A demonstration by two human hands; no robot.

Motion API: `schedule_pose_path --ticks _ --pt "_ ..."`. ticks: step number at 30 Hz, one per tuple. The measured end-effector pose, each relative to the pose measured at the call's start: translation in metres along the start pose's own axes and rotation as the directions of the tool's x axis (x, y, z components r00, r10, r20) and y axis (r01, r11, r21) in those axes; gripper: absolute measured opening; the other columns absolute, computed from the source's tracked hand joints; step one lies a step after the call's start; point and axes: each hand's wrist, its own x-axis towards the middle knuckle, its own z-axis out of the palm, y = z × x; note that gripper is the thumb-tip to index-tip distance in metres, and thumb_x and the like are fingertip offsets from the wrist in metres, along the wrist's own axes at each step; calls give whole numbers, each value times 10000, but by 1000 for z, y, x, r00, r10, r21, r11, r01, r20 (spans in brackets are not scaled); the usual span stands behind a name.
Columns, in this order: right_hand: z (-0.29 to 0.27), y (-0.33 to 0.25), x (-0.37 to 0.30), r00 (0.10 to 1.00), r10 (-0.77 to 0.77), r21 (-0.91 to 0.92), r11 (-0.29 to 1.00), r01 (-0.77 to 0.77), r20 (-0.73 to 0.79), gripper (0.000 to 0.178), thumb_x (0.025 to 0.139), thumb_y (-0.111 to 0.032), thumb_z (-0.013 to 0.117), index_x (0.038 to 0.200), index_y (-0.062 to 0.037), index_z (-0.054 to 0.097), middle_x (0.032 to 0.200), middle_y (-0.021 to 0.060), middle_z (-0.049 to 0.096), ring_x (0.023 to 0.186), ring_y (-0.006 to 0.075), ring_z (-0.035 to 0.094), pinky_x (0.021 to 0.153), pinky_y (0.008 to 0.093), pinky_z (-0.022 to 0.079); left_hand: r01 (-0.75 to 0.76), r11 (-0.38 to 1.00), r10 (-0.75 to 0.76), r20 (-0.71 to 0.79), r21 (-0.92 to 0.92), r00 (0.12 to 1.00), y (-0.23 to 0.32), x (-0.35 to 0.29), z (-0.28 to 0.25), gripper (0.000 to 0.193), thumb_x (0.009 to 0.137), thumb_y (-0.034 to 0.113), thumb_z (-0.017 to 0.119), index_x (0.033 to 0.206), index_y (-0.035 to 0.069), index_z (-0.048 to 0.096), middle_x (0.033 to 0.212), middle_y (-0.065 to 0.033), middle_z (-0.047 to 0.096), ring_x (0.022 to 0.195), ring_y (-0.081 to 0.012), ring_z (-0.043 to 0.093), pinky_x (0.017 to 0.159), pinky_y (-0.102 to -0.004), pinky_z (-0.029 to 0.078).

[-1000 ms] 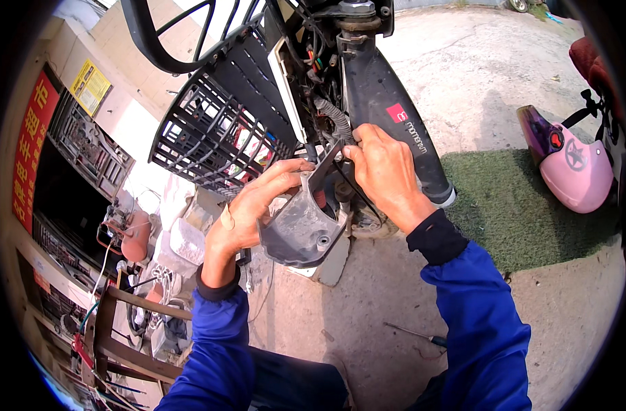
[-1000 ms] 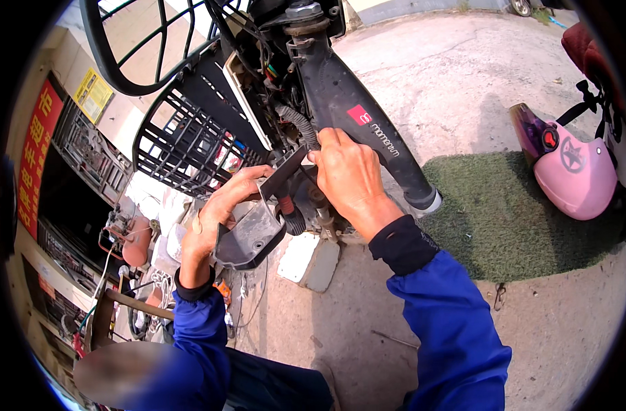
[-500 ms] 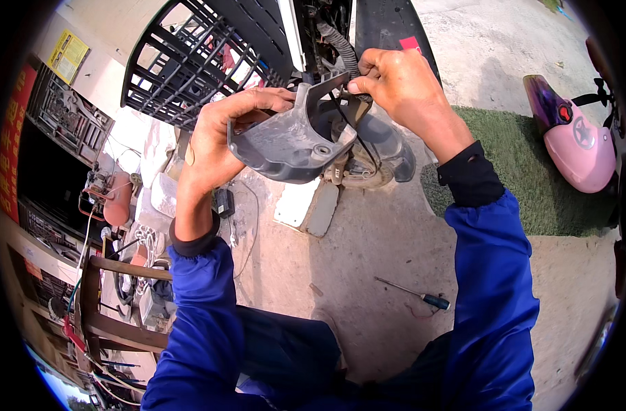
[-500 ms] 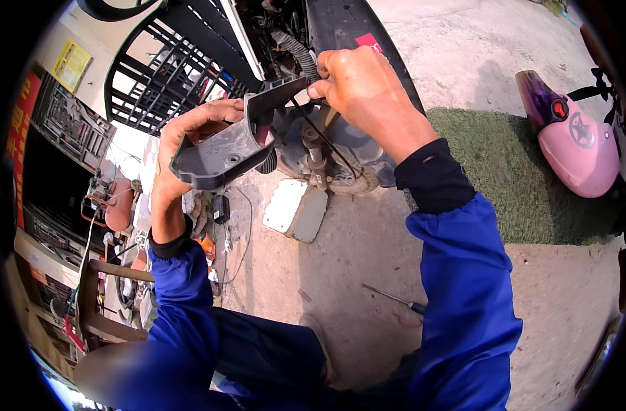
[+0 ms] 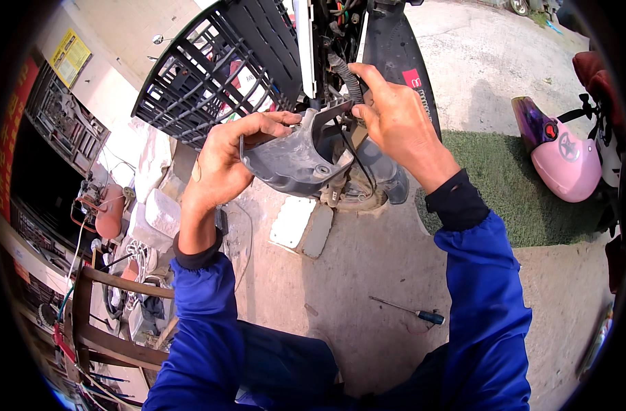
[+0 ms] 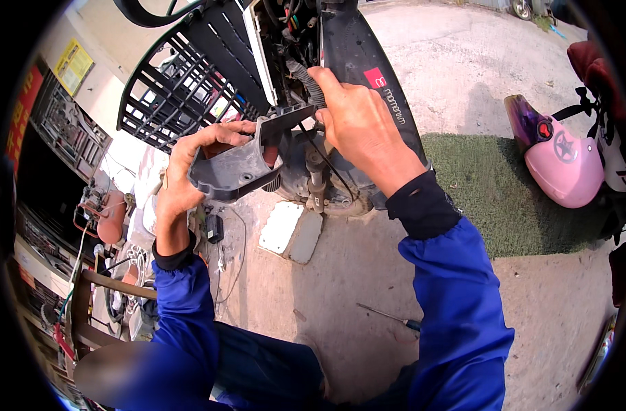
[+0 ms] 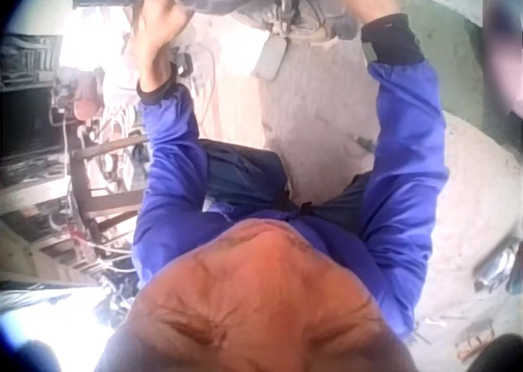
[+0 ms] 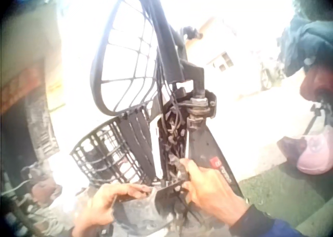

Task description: The person uses a screwdriver to remove screws from the handlebar assembly of an electric scooter. They detach the handlebar cover and manipulate the internal wiring and components. The person works on the scooter's front section, adjusting parts and inspecting the mechanism.

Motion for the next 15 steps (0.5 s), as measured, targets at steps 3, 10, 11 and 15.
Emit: schedule_pose_path --ticks 3,10,11,15 --pt "3 7 -1 998 -57 -108 993 53 -32 536 891 -89 792 1396 -84 612 947 170 699 827 424 711 700 499 576 24 999 -24 5 -31 1000 -2 -1 -1 343 870 -203 666 1170 -36 670 1366 -195 728 1252 -235 698 1063 -372 568" --pt "8 16 -7 983 -133 -380 922 76 -125 551 844 -319 864 1327 -152 659 1026 39 662 788 307 727 628 418 578 41 989 -45 -25 -140 999 -4 0 0 295 935 -173 638 1193 -38 685 1389 -195 710 1274 -239 678 1059 -355 577" --pt "6 16 -6 979 -145 -398 914 77 -145 554 845 -344 863 1321 -147 658 1023 35 664 764 293 722 610 401 569 48 986 -53 -31 -159 998 -3 3 -1 279 952 -169 623 1190 -38 687 1393 -198 706 1266 -239 680 1045 -350 586" --pt "7 16 -13 959 -192 -410 907 92 -209 536 844 -382 864 1261 -124 647 988 22 660 711 259 715 558 356 537 101 988 -113 -101 -115 988 -2 3 3 200 1034 -86 607 1231 -53 618 1335 -225 727 1131 -215 735 950 -331 626"
